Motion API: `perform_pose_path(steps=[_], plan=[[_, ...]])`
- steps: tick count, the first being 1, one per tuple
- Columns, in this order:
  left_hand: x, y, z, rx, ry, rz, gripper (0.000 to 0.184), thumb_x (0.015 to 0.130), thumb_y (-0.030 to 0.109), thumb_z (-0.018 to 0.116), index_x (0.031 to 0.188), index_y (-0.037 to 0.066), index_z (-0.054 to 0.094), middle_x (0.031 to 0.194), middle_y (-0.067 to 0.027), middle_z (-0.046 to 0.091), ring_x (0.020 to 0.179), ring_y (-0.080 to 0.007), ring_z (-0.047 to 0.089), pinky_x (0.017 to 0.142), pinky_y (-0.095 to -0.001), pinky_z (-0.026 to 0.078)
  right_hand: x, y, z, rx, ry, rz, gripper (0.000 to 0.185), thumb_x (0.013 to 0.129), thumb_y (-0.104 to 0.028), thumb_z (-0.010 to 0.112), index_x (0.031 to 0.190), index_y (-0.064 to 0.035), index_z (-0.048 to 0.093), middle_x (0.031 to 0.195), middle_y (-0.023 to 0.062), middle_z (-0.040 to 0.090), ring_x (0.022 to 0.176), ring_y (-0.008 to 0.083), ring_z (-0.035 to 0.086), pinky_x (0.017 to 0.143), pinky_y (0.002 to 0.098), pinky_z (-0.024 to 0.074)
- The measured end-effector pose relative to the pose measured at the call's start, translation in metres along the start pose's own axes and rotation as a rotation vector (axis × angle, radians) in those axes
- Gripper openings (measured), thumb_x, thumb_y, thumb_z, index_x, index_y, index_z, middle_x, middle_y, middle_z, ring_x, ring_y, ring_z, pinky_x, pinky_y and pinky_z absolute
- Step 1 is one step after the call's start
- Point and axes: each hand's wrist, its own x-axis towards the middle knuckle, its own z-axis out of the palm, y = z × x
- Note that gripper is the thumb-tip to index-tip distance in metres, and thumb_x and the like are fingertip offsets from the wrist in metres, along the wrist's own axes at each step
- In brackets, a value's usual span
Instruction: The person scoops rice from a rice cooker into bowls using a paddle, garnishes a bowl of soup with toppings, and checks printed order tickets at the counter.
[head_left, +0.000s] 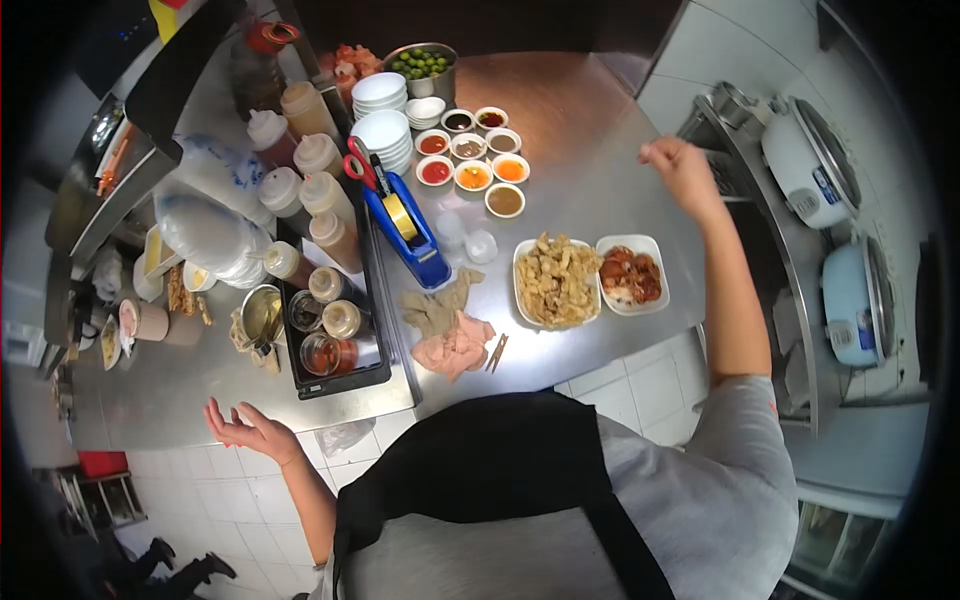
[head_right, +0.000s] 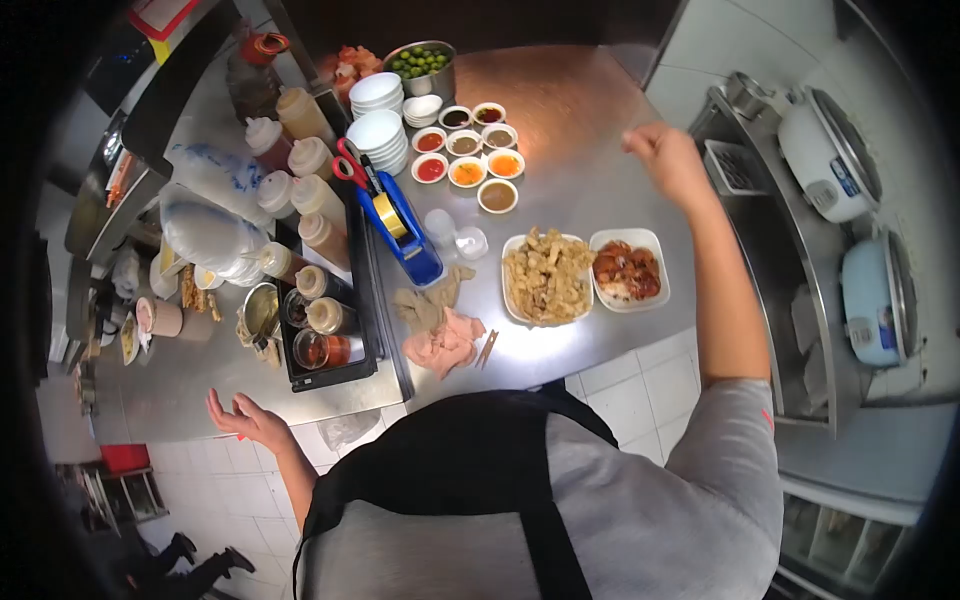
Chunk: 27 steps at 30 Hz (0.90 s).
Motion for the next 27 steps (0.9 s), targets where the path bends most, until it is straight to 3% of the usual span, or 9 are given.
perform_pose_path(steps=[3,5,7,10,13,16,17,20,27], plan=[[0.003,0.072,0.016,-0.187,0.045,0.231,0.052,0.092,0.028,0.050,0.133,0.002,0.032,0.141,-0.0150,0.023,0.125,-0.0273,0.032,0.100,-0.0424,0.031,0.017,-0.009,0.057,0.135,0.012,-0.325,0.014,0.078,-0.013,0.068,0.088,-0.0027,0.066,0.082,0.0109,0.064,0.076,0.0206,0.063,0.070,0.0319,0.0501],[-0.015,0.119,0.025,-0.252,0.016,0.278,0.049,0.091,0.021,0.049,0.133,0.003,0.033,0.141,-0.0147,0.024,0.127,-0.0261,0.031,0.100,-0.0422,0.032,0.036,-0.044,0.099,0.391,-0.138,-0.339,0.016,0.077,-0.011,0.070,0.089,-0.0024,0.066,0.082,0.0080,0.064,0.075,0.0155,0.063,0.068,0.0276,0.0505],[-0.039,0.155,0.036,-0.318,-0.061,0.288,0.050,0.091,0.023,0.051,0.133,0.003,0.034,0.141,-0.0153,0.023,0.127,-0.0269,0.030,0.101,-0.0425,0.032,0.073,-0.063,0.161,0.812,-0.300,-0.164,0.017,0.077,-0.013,0.071,0.089,-0.0017,0.066,0.081,0.0058,0.063,0.075,0.0120,0.062,0.063,0.0259,0.0515],[-0.096,0.179,0.036,-0.084,-0.298,0.246,0.057,0.081,0.017,0.061,0.130,0.002,0.036,0.139,-0.0170,0.024,0.129,-0.0314,0.029,0.100,-0.0426,0.032,0.143,-0.087,0.240,1.103,-0.584,0.204,0.025,0.079,-0.016,0.070,0.096,0.0010,0.062,0.084,0.0074,0.062,0.068,0.0149,0.060,0.055,0.0277,0.0521],[-0.152,0.193,0.024,0.168,-0.479,0.085,0.061,0.070,0.005,0.065,0.127,0.004,0.041,0.137,-0.0176,0.026,0.128,-0.0340,0.031,0.098,-0.0415,0.034,0.199,-0.118,0.306,1.165,-0.619,0.424,0.039,0.078,-0.022,0.072,0.100,0.0070,0.058,0.085,0.0130,0.062,0.061,0.0209,0.059,0.049,0.0311,0.0525],[-0.193,0.205,0.001,0.182,-0.493,-0.247,0.059,0.071,0.006,0.068,0.125,0.007,0.044,0.137,-0.0192,0.024,0.124,-0.0365,0.031,0.102,-0.0457,0.029,0.229,-0.136,0.349,0.892,-0.577,0.323,0.038,0.077,-0.027,0.072,0.088,0.0072,0.059,0.075,0.0126,0.057,0.055,0.0196,0.056,0.045,0.0324,0.0500],[-0.204,0.208,-0.009,0.226,-0.469,-0.310,0.059,0.071,0.006,0.068,0.125,0.008,0.044,0.137,-0.0183,0.024,0.124,-0.0355,0.032,0.100,-0.0449,0.031,0.236,-0.138,0.349,0.622,-0.617,0.172,0.032,0.077,-0.024,0.070,0.086,0.0062,0.063,0.072,0.0153,0.062,0.054,0.0223,0.060,0.044,0.0342,0.0511],[-0.221,0.220,-0.031,0.324,-0.367,-0.486,0.060,0.070,0.005,0.068,0.125,0.010,0.044,0.138,-0.0157,0.023,0.122,-0.0323,0.035,0.096,-0.0424,0.036,0.253,-0.131,0.386,0.430,-0.584,0.182,0.023,0.075,-0.011,0.064,0.096,-0.0011,0.066,0.083,0.0159,0.067,0.064,0.0239,0.067,0.045,0.0348,0.0535],[-0.226,0.225,-0.042,0.394,-0.270,-0.542,0.066,0.069,0.007,0.068,0.129,0.013,0.041,0.140,-0.0142,0.021,0.123,-0.0303,0.034,0.090,-0.0407,0.039,0.238,-0.098,0.402,1.260,-0.760,0.405,0.033,0.079,-0.009,0.065,0.112,-0.0094,0.059,0.086,0.0073,0.064,0.064,0.0198,0.060,0.049,0.0318,0.0471]])
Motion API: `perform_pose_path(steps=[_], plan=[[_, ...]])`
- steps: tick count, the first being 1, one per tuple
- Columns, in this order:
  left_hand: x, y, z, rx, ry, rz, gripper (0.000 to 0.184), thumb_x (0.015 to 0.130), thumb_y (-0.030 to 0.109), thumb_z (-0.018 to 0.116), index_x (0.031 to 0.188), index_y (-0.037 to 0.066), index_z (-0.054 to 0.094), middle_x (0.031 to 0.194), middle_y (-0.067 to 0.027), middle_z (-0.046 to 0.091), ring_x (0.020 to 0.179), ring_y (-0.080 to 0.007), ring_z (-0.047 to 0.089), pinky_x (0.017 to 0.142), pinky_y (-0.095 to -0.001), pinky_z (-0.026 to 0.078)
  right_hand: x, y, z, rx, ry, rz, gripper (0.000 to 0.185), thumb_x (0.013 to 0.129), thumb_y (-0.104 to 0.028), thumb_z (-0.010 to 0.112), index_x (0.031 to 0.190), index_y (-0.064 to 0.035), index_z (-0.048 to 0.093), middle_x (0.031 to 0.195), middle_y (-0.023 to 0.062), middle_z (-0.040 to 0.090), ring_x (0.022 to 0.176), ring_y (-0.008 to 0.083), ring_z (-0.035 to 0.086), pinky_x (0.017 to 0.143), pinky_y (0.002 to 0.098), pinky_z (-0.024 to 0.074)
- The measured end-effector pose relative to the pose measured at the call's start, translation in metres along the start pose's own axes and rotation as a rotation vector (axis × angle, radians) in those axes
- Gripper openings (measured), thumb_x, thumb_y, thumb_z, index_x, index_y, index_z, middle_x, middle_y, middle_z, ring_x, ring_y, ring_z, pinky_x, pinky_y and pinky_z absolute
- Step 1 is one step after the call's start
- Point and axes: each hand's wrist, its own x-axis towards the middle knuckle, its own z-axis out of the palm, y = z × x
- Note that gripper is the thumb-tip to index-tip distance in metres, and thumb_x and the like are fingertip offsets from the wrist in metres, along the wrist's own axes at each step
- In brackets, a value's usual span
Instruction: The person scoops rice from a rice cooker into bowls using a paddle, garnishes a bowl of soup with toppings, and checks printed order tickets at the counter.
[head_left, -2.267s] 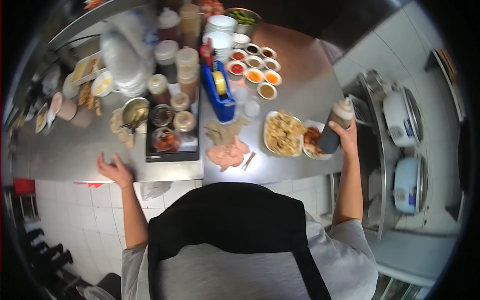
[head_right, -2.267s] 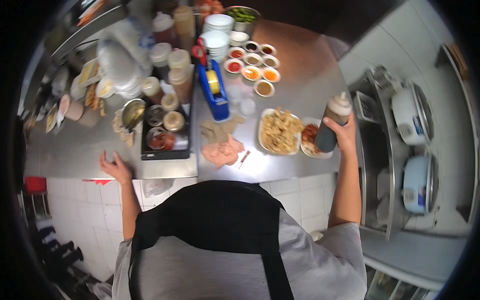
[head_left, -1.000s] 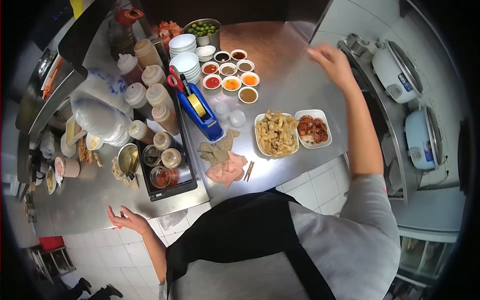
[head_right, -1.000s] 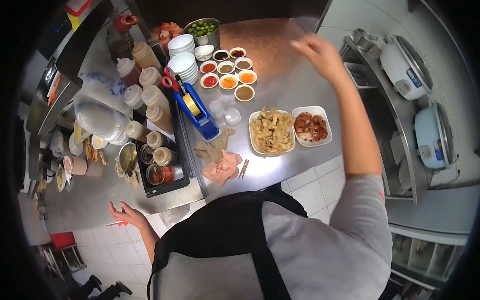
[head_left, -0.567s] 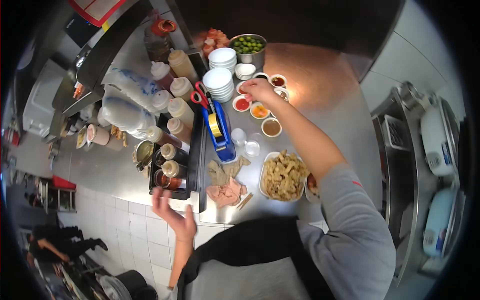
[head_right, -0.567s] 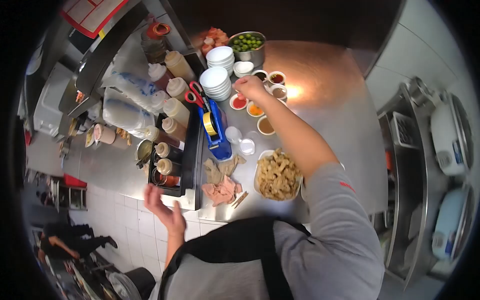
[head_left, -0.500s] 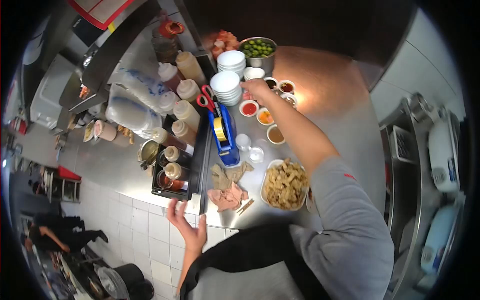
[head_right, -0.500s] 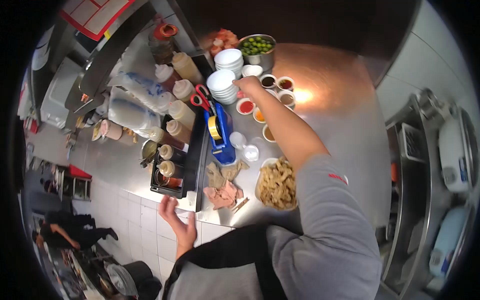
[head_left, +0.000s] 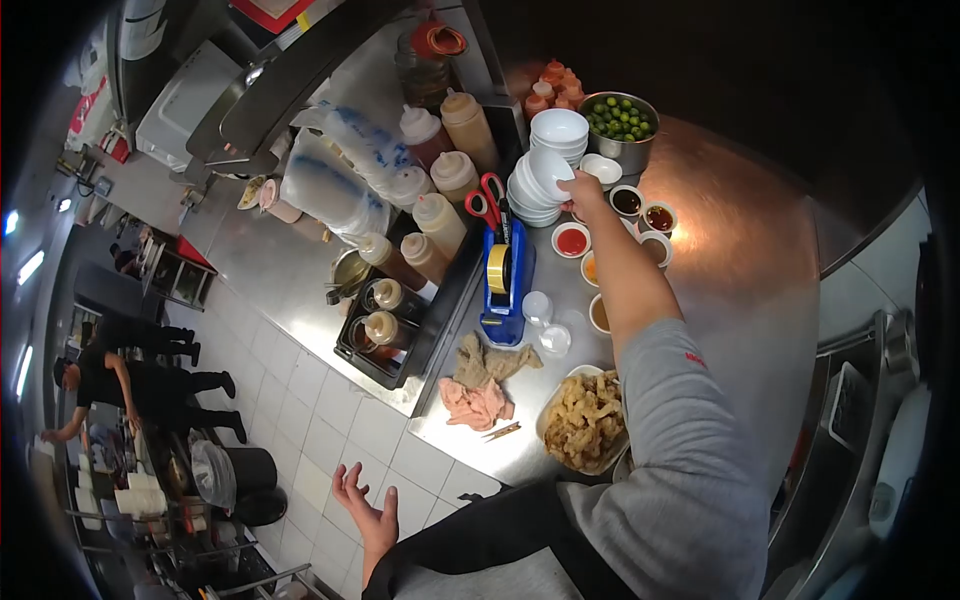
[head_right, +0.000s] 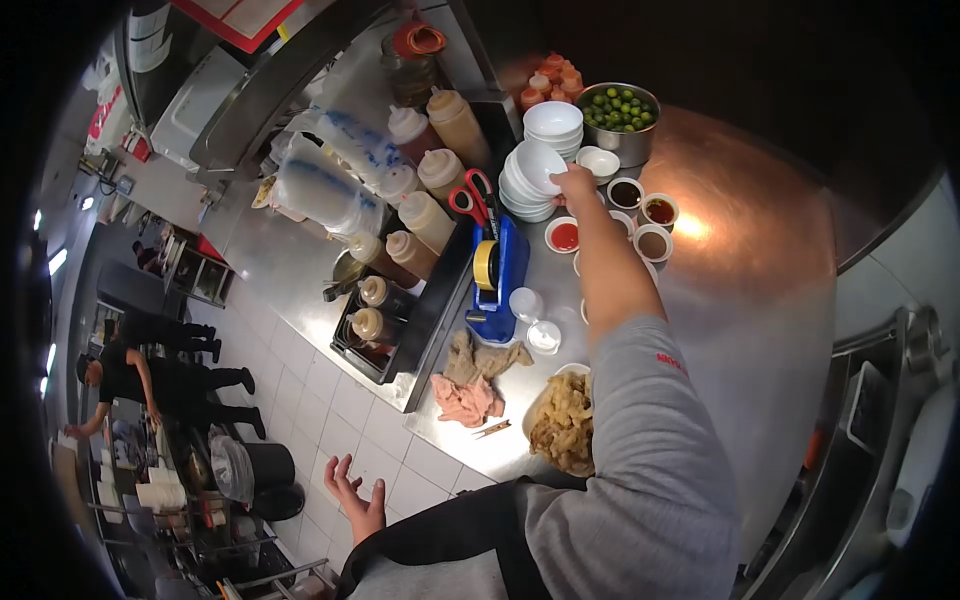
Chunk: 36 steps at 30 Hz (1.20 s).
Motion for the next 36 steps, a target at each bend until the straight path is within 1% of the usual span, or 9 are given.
perform_pose_path(steps=[11,13,15,18,20,22,28,30,36], plan=[[0.010,0.038,-0.002,-0.249,-0.050,0.115,0.072,0.073,0.007,0.063,0.137,0.012,0.030,0.143,-0.0134,0.021,0.125,-0.0289,0.034,0.094,-0.0419,0.038,-0.072,-0.028,-0.020,0.383,-0.190,-0.134,0.034,0.080,-0.007,0.064,0.113,-0.0081,0.057,0.095,0.0079,0.064,0.081,0.0232,0.063,0.063,0.0394,0.0509],[0.024,0.068,0.008,-0.662,-0.264,0.055,0.077,0.075,0.010,0.064,0.140,0.012,0.025,0.142,-0.0134,0.024,0.124,-0.0288,0.036,0.095,-0.0425,0.039,-0.128,-0.052,-0.022,0.279,-0.254,-0.175,0.038,0.078,-0.005,0.066,0.115,-0.0040,0.057,0.101,0.0067,0.064,0.088,0.0202,0.063,0.078,0.0378,0.0509],[0.035,0.109,0.018,-0.998,-0.531,0.021,0.085,0.076,0.017,0.068,0.144,0.015,0.016,0.141,-0.0138,0.029,0.125,-0.0300,0.039,0.096,-0.0442,0.041,-0.196,-0.075,-0.019,0.179,-0.354,-0.265,0.034,0.075,-0.003,0.067,0.108,-0.0009,0.061,0.097,0.0063,0.065,0.084,0.0175,0.064,0.077,0.0343,0.0513],[0.052,0.156,0.031,-1.128,-0.851,0.181,0.105,0.070,0.043,0.076,0.146,0.018,0.008,0.145,-0.0148,0.024,0.126,-0.0337,0.039,0.089,-0.0445,0.049,-0.302,-0.098,-0.020,-0.226,-0.334,-0.441,0.030,0.075,-0.010,0.070,0.103,-0.0004,0.064,0.095,0.0068,0.065,0.086,0.0147,0.062,0.077,0.0307,0.0488],[0.041,0.195,0.037,-1.179,-1.016,0.219,0.109,0.068,0.046,0.077,0.146,0.018,0.006,0.145,-0.0142,0.025,0.125,-0.0340,0.041,0.085,-0.0443,0.053,-0.374,-0.106,-0.034,-0.558,-0.240,-0.753,0.029,0.075,-0.012,0.069,0.101,-0.0009,0.064,0.094,0.0110,0.065,0.088,0.0198,0.062,0.079,0.0328,0.0478],[0.026,0.208,0.052,-1.254,-1.234,0.341,0.097,0.076,0.043,0.071,0.145,0.017,0.009,0.143,-0.0135,0.029,0.122,-0.0321,0.044,0.082,-0.0439,0.055,-0.446,-0.106,-0.055,-0.723,-0.157,-0.926,0.028,0.074,-0.012,0.067,0.100,-0.0015,0.064,0.093,0.0152,0.063,0.089,0.0272,0.061,0.080,0.0357,0.0473],[-0.085,0.244,0.118,-0.967,-1.476,0.030,0.066,0.079,0.000,0.058,0.137,0.010,0.029,0.127,-0.0114,0.047,0.115,-0.0284,0.050,0.094,-0.0460,0.045,-0.595,-0.079,-0.141,-1.307,0.190,-0.561,0.030,0.077,-0.015,0.063,0.104,-0.0041,0.062,0.104,0.0154,0.057,0.092,0.0336,0.059,0.081,0.0413,0.0469],[-0.132,0.260,0.148,-0.949,-1.694,-0.022,0.071,0.075,-0.008,0.052,0.139,0.012,0.027,0.130,-0.0118,0.043,0.122,-0.0259,0.044,0.102,-0.0390,0.038,-0.637,-0.071,-0.185,-1.357,0.225,-0.452,0.030,0.079,-0.018,0.063,0.106,-0.0031,0.061,0.105,0.0155,0.056,0.091,0.0333,0.059,0.080,0.0413,0.0469],[-0.307,0.340,0.232,-0.719,-2.021,-0.088,0.060,0.074,-0.003,0.052,0.132,0.006,0.038,0.120,-0.0133,0.053,0.105,-0.0312,0.057,0.084,-0.0478,0.052,-0.778,-0.082,-0.349,-1.116,0.432,-0.424,0.028,0.082,-0.026,0.065,0.096,-0.0021,0.063,0.100,0.0145,0.057,0.083,0.0294,0.059,0.075,0.0372,0.0473]])
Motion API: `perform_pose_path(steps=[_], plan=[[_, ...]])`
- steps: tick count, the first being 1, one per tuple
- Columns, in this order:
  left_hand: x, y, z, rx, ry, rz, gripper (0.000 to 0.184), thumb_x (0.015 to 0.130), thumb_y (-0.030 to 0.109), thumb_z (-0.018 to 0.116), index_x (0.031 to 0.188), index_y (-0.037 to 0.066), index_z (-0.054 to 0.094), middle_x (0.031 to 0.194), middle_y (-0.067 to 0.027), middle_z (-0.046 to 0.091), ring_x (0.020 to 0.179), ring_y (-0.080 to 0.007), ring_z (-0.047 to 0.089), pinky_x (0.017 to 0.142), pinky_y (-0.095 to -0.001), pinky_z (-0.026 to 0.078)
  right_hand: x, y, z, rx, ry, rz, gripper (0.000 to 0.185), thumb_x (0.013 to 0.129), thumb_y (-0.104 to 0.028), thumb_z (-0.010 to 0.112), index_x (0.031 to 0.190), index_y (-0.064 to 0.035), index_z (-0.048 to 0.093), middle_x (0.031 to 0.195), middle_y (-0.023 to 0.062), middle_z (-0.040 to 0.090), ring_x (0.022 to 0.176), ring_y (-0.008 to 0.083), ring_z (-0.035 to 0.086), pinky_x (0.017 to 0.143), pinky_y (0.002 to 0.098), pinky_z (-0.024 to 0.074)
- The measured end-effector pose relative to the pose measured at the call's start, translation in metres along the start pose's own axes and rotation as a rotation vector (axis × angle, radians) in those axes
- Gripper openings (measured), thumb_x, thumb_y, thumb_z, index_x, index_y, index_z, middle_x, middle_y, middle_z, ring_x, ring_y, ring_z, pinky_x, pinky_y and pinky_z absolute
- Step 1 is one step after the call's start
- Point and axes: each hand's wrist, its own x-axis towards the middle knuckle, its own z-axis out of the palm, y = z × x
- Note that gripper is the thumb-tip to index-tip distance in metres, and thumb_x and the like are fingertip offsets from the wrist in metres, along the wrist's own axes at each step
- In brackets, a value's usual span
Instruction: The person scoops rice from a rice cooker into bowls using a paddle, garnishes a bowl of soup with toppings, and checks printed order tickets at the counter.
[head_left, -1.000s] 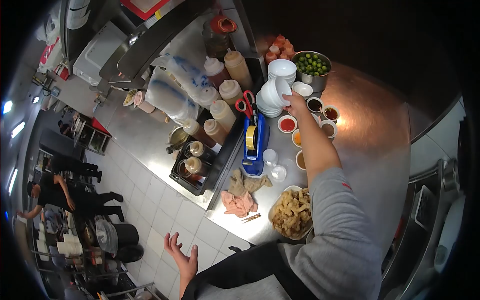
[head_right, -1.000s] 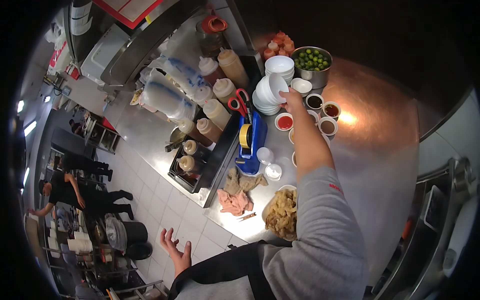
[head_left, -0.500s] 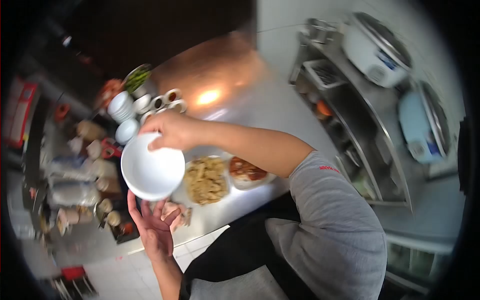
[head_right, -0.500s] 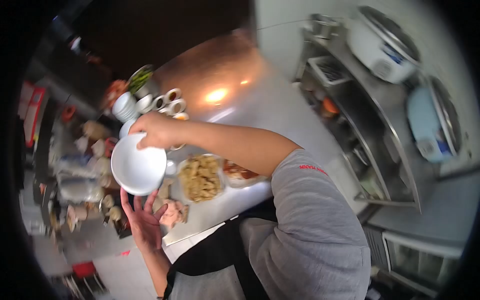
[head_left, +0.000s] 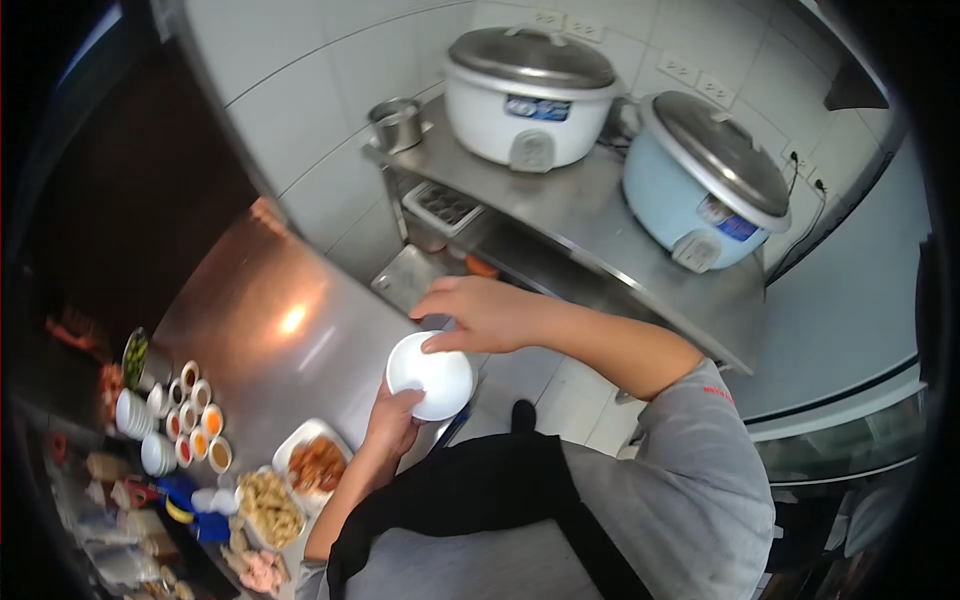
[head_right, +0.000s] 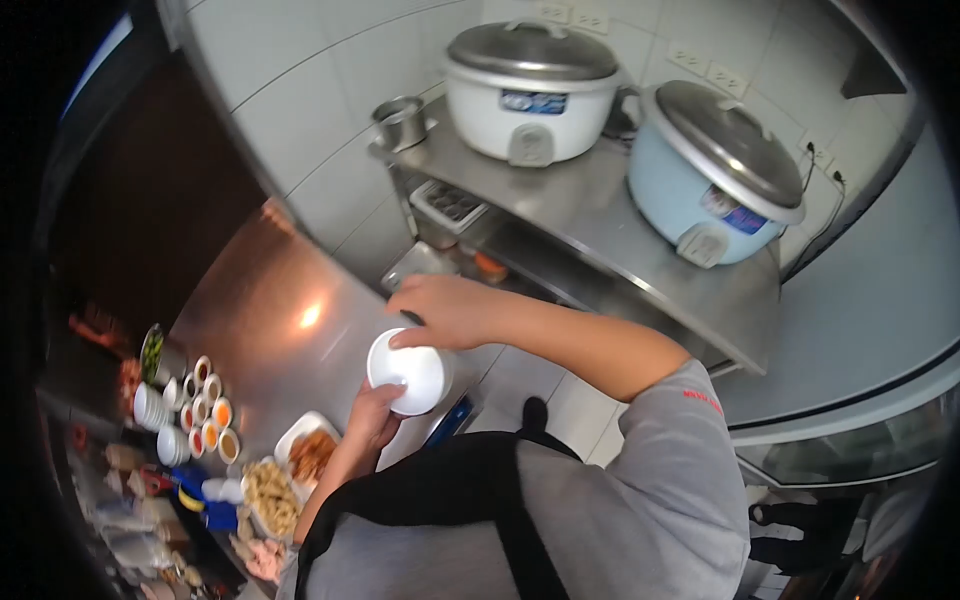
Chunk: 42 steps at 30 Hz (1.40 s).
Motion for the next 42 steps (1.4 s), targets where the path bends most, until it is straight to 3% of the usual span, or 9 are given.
perform_pose_path(steps=[4,10,17,20,22,26,32,36,42], plan=[[0.145,-0.023,0.091,0.283,-0.106,-0.039,0.060,0.077,-0.007,0.045,0.135,0.005,0.034,0.120,-0.0150,0.052,0.104,-0.0308,0.057,0.080,-0.0476,0.052,-0.059,0.086,-0.125,-0.165,0.193,0.114,0.019,0.084,-0.021,0.063,0.085,-0.0019,0.064,0.088,0.0129,0.061,0.077,0.0246,0.059,0.070,0.0327,0.0481],[0.305,-0.038,0.215,0.669,-0.138,-0.052,0.043,0.081,0.000,0.047,0.122,0.003,0.038,0.109,-0.0189,0.053,0.084,-0.0318,0.062,0.047,-0.0391,0.056,-0.113,0.155,-0.290,-0.358,0.547,0.443,0.021,0.083,-0.019,0.063,0.093,-0.0013,0.065,0.090,0.0132,0.063,0.076,0.0252,0.060,0.071,0.0338,0.0481],[0.415,-0.050,0.265,0.911,-0.179,-0.086,0.034,0.079,0.004,0.049,0.112,-0.002,0.051,0.105,-0.0254,0.057,0.077,-0.0379,0.063,0.052,-0.0457,0.056,-0.060,0.246,-0.381,-0.442,0.243,0.610,0.035,0.083,-0.026,0.065,0.108,-0.0010,0.062,0.103,0.0121,0.064,0.088,0.0206,0.061,0.079,0.0307,0.0483],[0.469,-0.070,0.254,1.508,-0.237,0.501,0.030,0.077,0.005,0.053,0.107,0.000,0.053,0.106,-0.0269,0.055,0.083,-0.0412,0.061,0.069,-0.0488,0.053,-0.001,0.302,-0.396,-0.431,0.264,0.497,0.053,0.079,-0.040,0.064,0.114,-0.0011,0.059,0.110,0.0193,0.062,0.101,0.0338,0.059,0.084,0.0381,0.0470],[0.435,-0.042,0.282,1.441,-0.127,0.688,0.025,0.076,0.006,0.056,0.101,0.001,0.054,0.105,-0.0250,0.054,0.088,-0.0423,0.058,0.079,-0.0485,0.048,0.047,0.343,-0.402,-0.419,0.391,0.522,0.065,0.079,-0.044,0.064,0.126,-0.0017,0.051,0.119,0.0230,0.057,0.112,0.0351,0.053,0.094,0.0387,0.0428],[0.444,-0.031,0.294,1.588,-0.160,0.875,0.017,0.076,0.008,0.055,0.093,0.004,0.054,0.092,-0.0160,0.056,0.077,-0.0351,0.062,0.066,-0.0444,0.052,0.131,0.398,-0.414,-0.556,0.567,0.611,0.071,0.081,-0.038,0.064,0.140,-0.0111,0.035,0.130,0.0244,0.047,0.119,0.0352,0.048,0.100,0.0394,0.0386],[0.449,-0.021,0.308,1.629,-0.299,0.856,0.014,0.079,0.007,0.050,0.092,0.004,0.048,0.083,-0.0158,0.058,0.071,-0.0342,0.063,0.058,-0.0429,0.052,0.165,0.419,-0.442,-0.336,0.602,0.557,0.043,0.079,-0.013,0.067,0.120,-0.0159,0.059,0.118,0.0158,0.059,0.112,0.0317,0.054,0.096,0.0369,0.0423],[0.450,-0.008,0.321,1.682,-0.324,0.837,0.014,0.079,0.006,0.049,0.093,0.004,0.047,0.079,-0.0159,0.058,0.070,-0.0343,0.063,0.057,-0.0427,0.052,0.116,0.389,-0.506,-0.299,0.832,0.417,0.042,0.081,-0.012,0.063,0.123,-0.0166,0.059,0.094,0.0096,0.065,0.081,0.0173,0.059,0.075,0.0323,0.0494],[0.421,0.004,0.312,1.328,-0.275,0.929,0.020,0.084,0.005,0.048,0.103,0.004,0.051,0.091,-0.0200,0.062,0.079,-0.0345,0.063,0.064,-0.0412,0.052,-0.072,0.305,-0.596,-0.284,0.770,0.518,0.041,0.086,-0.003,0.055,0.125,-0.0125,0.056,0.107,0.0093,0.061,0.090,0.0148,0.057,0.081,0.0274,0.0462]])
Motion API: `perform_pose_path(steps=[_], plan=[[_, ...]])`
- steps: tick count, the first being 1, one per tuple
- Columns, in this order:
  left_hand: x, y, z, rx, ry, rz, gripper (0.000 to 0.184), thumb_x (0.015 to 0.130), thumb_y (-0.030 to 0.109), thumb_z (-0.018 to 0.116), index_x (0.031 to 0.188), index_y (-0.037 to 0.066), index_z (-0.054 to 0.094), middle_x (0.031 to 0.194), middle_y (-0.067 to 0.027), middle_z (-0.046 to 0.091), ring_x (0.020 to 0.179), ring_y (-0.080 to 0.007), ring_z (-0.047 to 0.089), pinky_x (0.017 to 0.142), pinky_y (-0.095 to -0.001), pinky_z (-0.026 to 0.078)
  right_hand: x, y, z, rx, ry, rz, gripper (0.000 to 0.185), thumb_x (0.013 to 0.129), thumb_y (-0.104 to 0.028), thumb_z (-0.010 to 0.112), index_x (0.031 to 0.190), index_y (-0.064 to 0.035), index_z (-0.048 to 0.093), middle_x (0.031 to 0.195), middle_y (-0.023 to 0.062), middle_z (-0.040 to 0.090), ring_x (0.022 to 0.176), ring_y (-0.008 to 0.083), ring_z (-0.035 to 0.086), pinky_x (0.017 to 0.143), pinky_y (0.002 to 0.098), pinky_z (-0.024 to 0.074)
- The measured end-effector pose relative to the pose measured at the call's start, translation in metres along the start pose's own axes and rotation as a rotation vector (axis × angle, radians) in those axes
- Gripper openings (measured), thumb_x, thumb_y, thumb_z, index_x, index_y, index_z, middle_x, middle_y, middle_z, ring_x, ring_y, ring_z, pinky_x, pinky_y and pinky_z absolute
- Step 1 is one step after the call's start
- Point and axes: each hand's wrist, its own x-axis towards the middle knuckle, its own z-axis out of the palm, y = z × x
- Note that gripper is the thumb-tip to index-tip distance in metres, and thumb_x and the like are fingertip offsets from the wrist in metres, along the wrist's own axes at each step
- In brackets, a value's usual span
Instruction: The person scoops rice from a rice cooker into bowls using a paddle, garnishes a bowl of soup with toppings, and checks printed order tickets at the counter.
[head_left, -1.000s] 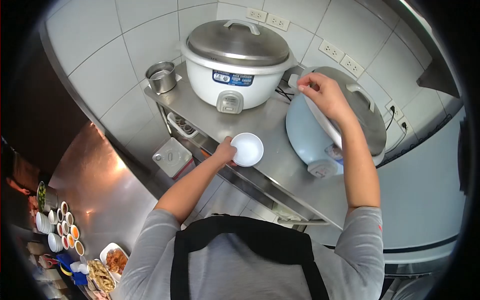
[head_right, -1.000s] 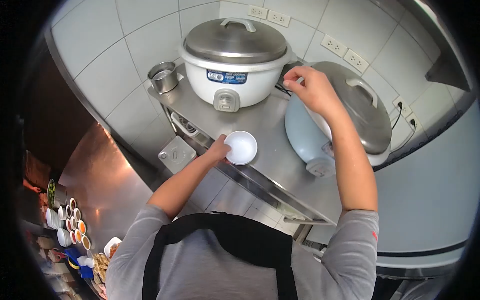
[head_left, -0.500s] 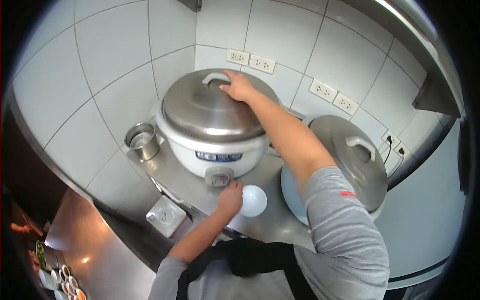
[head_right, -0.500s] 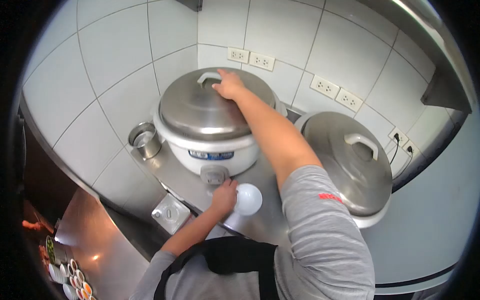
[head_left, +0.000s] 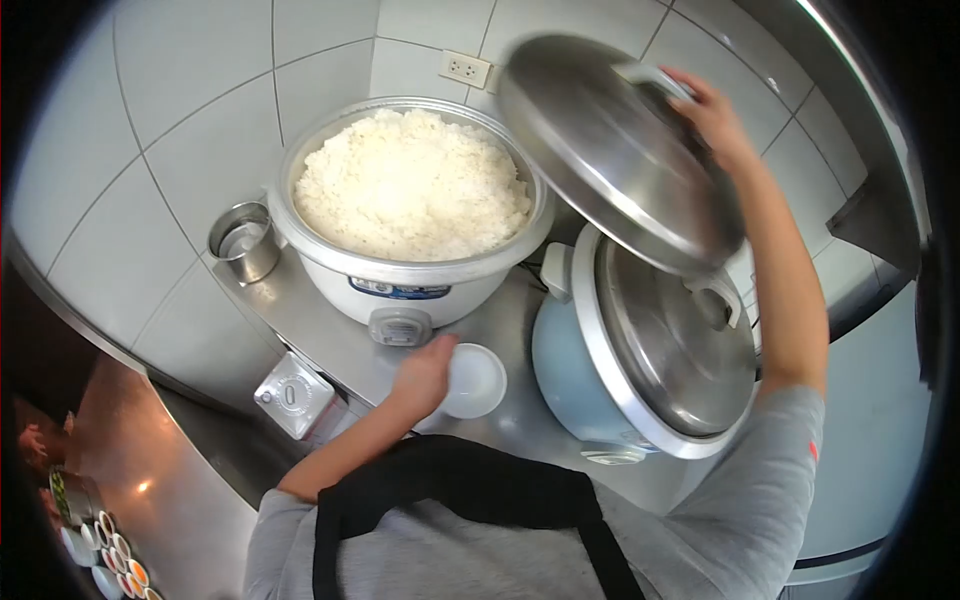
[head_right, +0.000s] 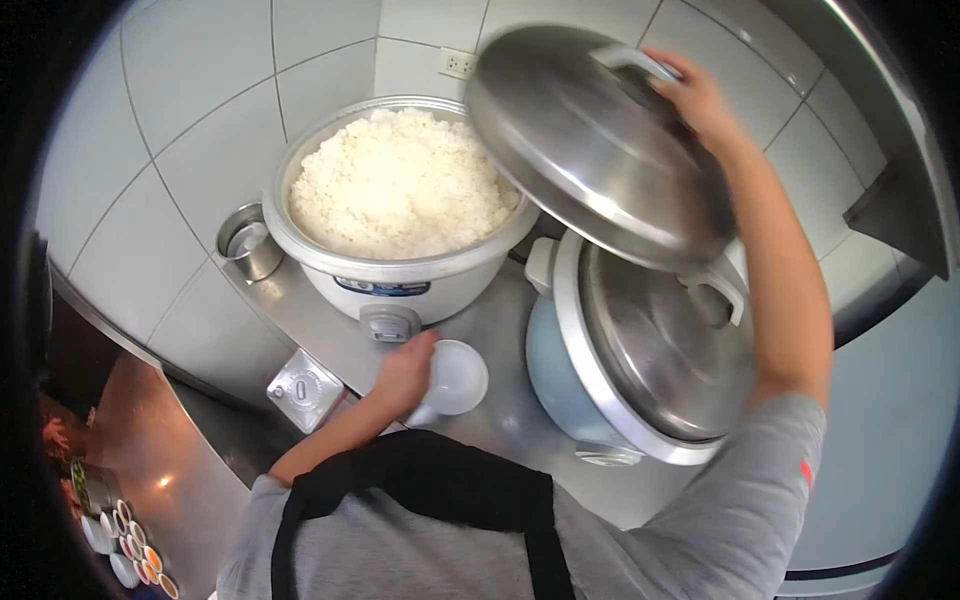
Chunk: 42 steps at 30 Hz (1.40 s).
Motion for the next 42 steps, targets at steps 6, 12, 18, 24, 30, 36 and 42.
perform_pose_path(steps=[6,12,18,24,30,36,42], plan=[[-0.085,-0.044,-0.008,-0.946,0.090,-0.663,0.020,0.094,0.011,0.047,0.112,0.005,0.053,0.091,-0.0064,0.061,0.080,-0.0159,0.059,0.073,-0.0320,0.050,-0.097,0.085,-0.073,-0.152,-0.086,0.333,0.045,0.081,0.006,0.056,0.123,-0.0100,0.058,0.100,0.0042,0.058,0.087,0.0130,0.050,0.082,0.0250,0.0408],[-0.110,-0.054,-0.073,-1.393,-0.005,-1.020,0.038,0.092,0.017,0.050,0.128,0.021,0.038,0.110,-0.0069,0.055,0.084,-0.0202,0.059,0.063,-0.0349,0.050,-0.095,0.135,-0.045,-0.137,-0.226,0.559,0.052,0.076,0.008,0.055,0.124,-0.0098,0.057,0.078,-0.0009,0.050,0.062,0.0090,0.040,0.056,0.0226,0.0346],[-0.130,-0.105,-0.127,-1.807,0.388,-0.942,0.057,0.086,0.028,0.059,0.135,0.008,0.036,0.132,-0.0146,0.047,0.115,-0.0358,0.052,0.085,-0.0562,0.049,-0.066,0.142,-0.025,-0.327,-0.354,0.555,0.060,0.065,0.003,0.060,0.124,-0.0072,0.057,0.073,0.0034,0.054,0.065,0.0132,0.050,0.059,0.0266,0.0400],[-0.154,-0.161,-0.195,-1.912,0.618,-0.595,0.064,0.088,0.047,0.050,0.138,0.011,0.033,0.135,-0.0154,0.044,0.120,-0.0375,0.047,0.092,-0.0601,0.043,0.056,-0.026,0.112,-1.046,-0.256,-0.376,0.023,0.076,-0.021,0.068,0.081,0.0008,0.063,0.085,0.0210,0.060,0.085,0.0371,0.056,0.075,0.0449,0.0437],[-0.181,-0.192,-0.237,-1.925,0.787,-0.464,0.068,0.090,0.059,0.038,0.142,0.015,0.030,0.142,-0.0149,0.037,0.128,-0.0400,0.037,0.093,-0.0633,0.039,0.052,-0.240,0.457,-0.449,-0.706,-0.641,0.026,0.082,-0.017,0.054,0.099,-0.0022,0.065,0.092,0.0208,0.065,0.083,0.0341,0.063,0.072,0.0415,0.0499],[-0.252,-0.196,-0.257,-1.830,1.126,-0.465,0.064,0.090,0.057,0.040,0.140,0.017,0.033,0.140,-0.0117,0.039,0.124,-0.0369,0.042,0.088,-0.0628,0.043,0.043,-0.191,0.685,-0.785,-0.897,-0.472,0.023,0.077,-0.013,0.056,0.094,-0.0043,0.070,0.101,0.0164,0.066,0.094,0.0318,0.064,0.077,0.0423,0.0509],[-0.270,-0.195,-0.290,-1.610,1.216,-0.494,0.062,0.089,0.057,0.044,0.136,0.017,0.037,0.135,-0.0109,0.043,0.120,-0.0346,0.047,0.079,-0.0577,0.050,0.086,-0.258,0.625,-0.941,-0.868,-0.569,0.017,0.074,-0.010,0.061,0.088,-0.0097,0.072,0.097,0.0129,0.068,0.091,0.0317,0.065,0.072,0.0426,0.0518]])
